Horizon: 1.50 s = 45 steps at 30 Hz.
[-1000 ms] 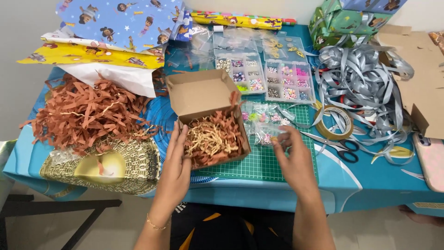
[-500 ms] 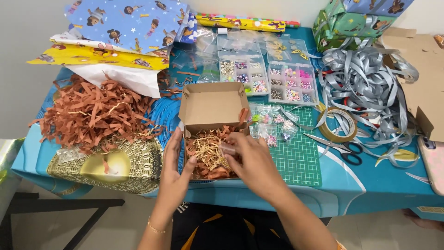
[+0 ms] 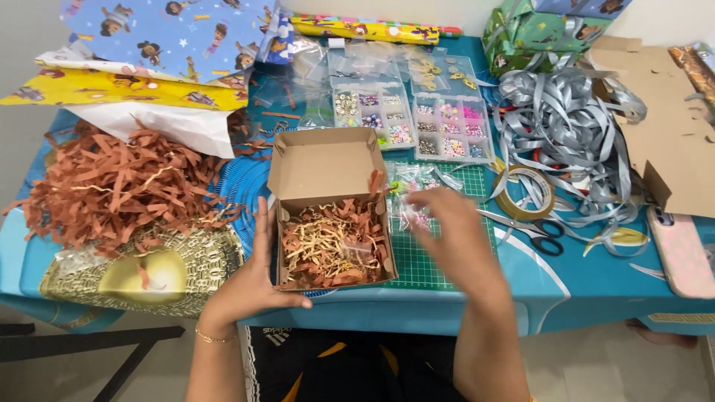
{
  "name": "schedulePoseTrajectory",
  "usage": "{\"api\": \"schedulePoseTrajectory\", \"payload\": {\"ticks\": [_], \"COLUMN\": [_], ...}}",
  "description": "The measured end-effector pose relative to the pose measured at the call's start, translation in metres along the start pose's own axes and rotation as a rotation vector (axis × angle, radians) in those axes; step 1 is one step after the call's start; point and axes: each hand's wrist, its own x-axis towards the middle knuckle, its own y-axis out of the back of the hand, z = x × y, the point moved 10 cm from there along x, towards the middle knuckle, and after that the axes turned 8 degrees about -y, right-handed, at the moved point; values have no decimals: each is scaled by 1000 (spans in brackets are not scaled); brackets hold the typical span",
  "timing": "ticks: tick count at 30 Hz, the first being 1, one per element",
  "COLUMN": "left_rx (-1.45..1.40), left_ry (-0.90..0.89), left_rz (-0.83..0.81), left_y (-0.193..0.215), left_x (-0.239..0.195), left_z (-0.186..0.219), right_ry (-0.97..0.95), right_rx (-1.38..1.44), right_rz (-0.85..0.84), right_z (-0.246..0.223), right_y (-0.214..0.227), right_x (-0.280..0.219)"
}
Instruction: The person folds a flat cardboard box into shape, inserts brown shredded paper, and places several small plastic bags containing colorful beads and charms into the box. The box is then closed and set aside.
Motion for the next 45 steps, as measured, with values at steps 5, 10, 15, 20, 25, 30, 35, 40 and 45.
{"api": "schedulePoseTrajectory", "payload": {"ticks": [5, 10, 15, 20, 25, 30, 35, 40, 45], "left_rx": [-27, 2, -80, -172, -326, -236, -195, -265, -161], "left_ry": [-79, -137, -159, -399, -565, -560, -550, -490, -497], "left_rz": [-9, 5, 103, 283, 442, 527, 506, 511, 371], "left_y": [-1, -6, 2, 21, 57, 82, 74, 62, 38], "left_x": [0, -7, -11, -19, -35, -51, -47, -40, -22], "left_z": [1, 0, -4, 3, 20, 27, 22, 9, 21], "right_ry": [-93, -70, -194, 25, 261, 420, 289, 110, 251], "right_rx": [-208, -316, -373, -371, -228, -355, -348, -364, -340], "right_rz": [46, -28, -138, 42, -12, -40, -167, -314, -85], "right_z": [92, 102, 117, 60, -13, -4, 12, 49, 75], "right_y": [-24, -67, -69, -57, -108, -194, -186, -151, -119], "right_x": [11, 17, 21, 30, 63, 85, 83, 62, 46]}}
